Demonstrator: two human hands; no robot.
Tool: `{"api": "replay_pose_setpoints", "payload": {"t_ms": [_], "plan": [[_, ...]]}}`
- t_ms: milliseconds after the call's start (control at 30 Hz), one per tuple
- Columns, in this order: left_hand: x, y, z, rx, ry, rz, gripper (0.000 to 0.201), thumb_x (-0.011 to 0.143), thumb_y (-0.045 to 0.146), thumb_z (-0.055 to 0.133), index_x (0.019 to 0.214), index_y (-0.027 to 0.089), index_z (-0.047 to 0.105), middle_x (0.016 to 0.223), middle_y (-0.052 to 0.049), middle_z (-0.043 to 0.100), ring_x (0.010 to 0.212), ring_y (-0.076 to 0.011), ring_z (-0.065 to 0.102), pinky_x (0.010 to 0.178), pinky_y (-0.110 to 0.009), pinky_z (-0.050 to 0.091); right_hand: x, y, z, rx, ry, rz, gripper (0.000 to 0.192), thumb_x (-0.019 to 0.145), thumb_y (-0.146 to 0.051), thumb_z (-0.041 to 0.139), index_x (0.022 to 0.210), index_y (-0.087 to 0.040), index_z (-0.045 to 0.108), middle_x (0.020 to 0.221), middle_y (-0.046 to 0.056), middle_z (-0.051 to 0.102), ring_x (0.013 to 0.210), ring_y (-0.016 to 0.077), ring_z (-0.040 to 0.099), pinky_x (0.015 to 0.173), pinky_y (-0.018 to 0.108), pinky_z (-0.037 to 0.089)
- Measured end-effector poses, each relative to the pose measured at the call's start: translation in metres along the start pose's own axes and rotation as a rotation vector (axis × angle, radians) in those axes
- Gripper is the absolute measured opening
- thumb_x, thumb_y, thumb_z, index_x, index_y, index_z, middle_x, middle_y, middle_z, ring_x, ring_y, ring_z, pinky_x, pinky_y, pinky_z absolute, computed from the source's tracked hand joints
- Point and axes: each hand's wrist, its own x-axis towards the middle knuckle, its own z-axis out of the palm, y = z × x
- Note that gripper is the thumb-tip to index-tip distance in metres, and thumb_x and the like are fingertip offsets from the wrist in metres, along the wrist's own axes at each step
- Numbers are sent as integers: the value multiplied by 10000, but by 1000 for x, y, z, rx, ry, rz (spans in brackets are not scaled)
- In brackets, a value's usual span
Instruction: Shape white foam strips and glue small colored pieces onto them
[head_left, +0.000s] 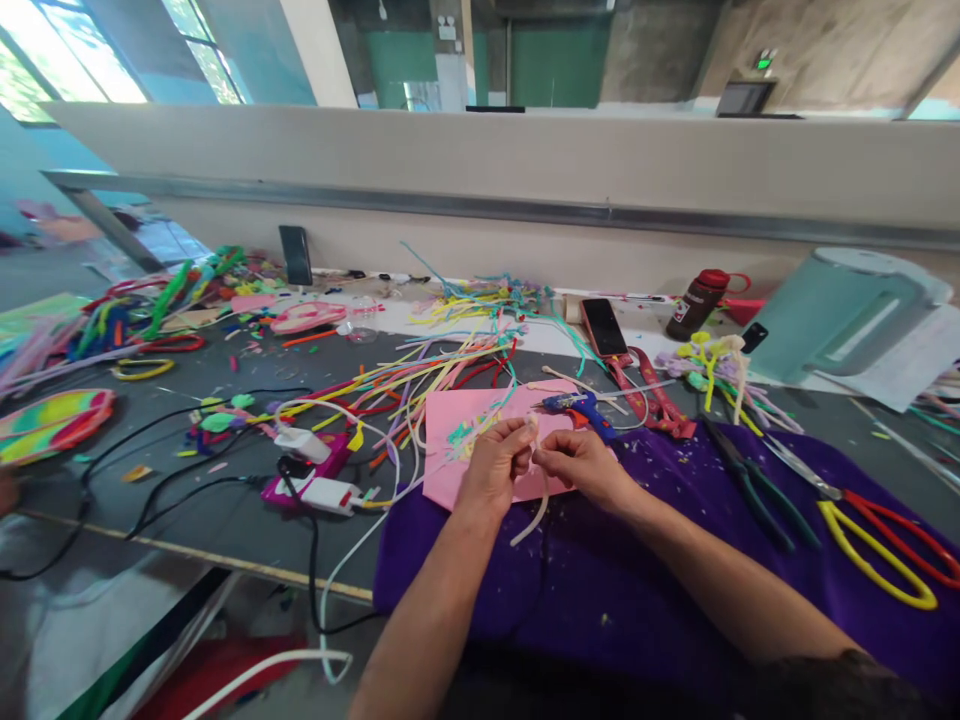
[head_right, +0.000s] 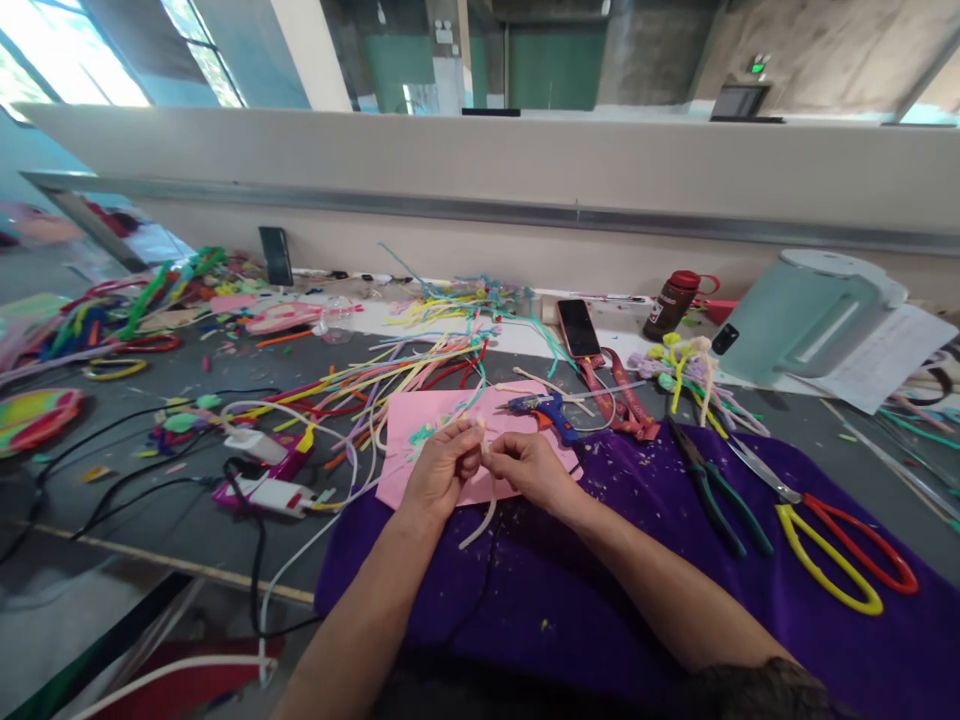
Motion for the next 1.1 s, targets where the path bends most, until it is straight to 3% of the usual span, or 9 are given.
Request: {"api": "replay_pose_setpoints", "payload": {"t_ms": [200,333,467,567,700,900,1100], "plan": [[-1,0,-2,102,-19,-28,270,593,358,719,687,128,613,468,45,500,367,-19,364,375,-160,202,-2,3,1,77,-46,-33,307,762,-423,579,627,-149,546,516,-42,474,435,56,403,429,195,290],[-1,0,-2,148,-8,20,256,609,357,713,663,125,619,440,44,493,364,-34,399,373,-166,221,-3,-1,3,201,-89,42,305,772,-451,559,698,-157,531,586,-30,562,397,52,449,394,187,306],[1,2,-4,106,16,62,233,618,330,715,653,123,614,420,64,453,347,-15,337,360,-158,205,-4,1,8,304,-117,91,293,769,-434,565,689,-156,517,538,-35,579,325,41,412,339,173,261],[2,4,-6,69,53,86,236,610,328,719,652,121,614,505,37,541,379,-10,372,369,-147,241,-5,5,13,349,-173,157,279,758,-411,572,675,-150,524,481,-43,556,298,38,378,320,165,248],[3,7,-9,45,118,114,261,582,337,733,670,131,600,634,7,619,492,-40,500,432,-137,346,-8,8,19,290,-224,230,278,755,-405,561,671,-141,547,422,-53,517,288,39,345,306,159,236],[3,9,-9,-62,16,101,244,640,326,687,655,136,535,563,29,544,449,-60,493,423,-169,401,-12,8,26,201,-271,277,289,780,-411,519,683,-140,553,414,-61,481,303,40,341,313,155,245],[8,20,-25,-297,13,204,200,656,231,671,674,137,495,599,56,483,373,9,351,318,-102,229,-24,6,28,-45,-445,253,237,799,-333,489,679,-140,558,447,-61,473,334,41,360,333,153,263]]}}
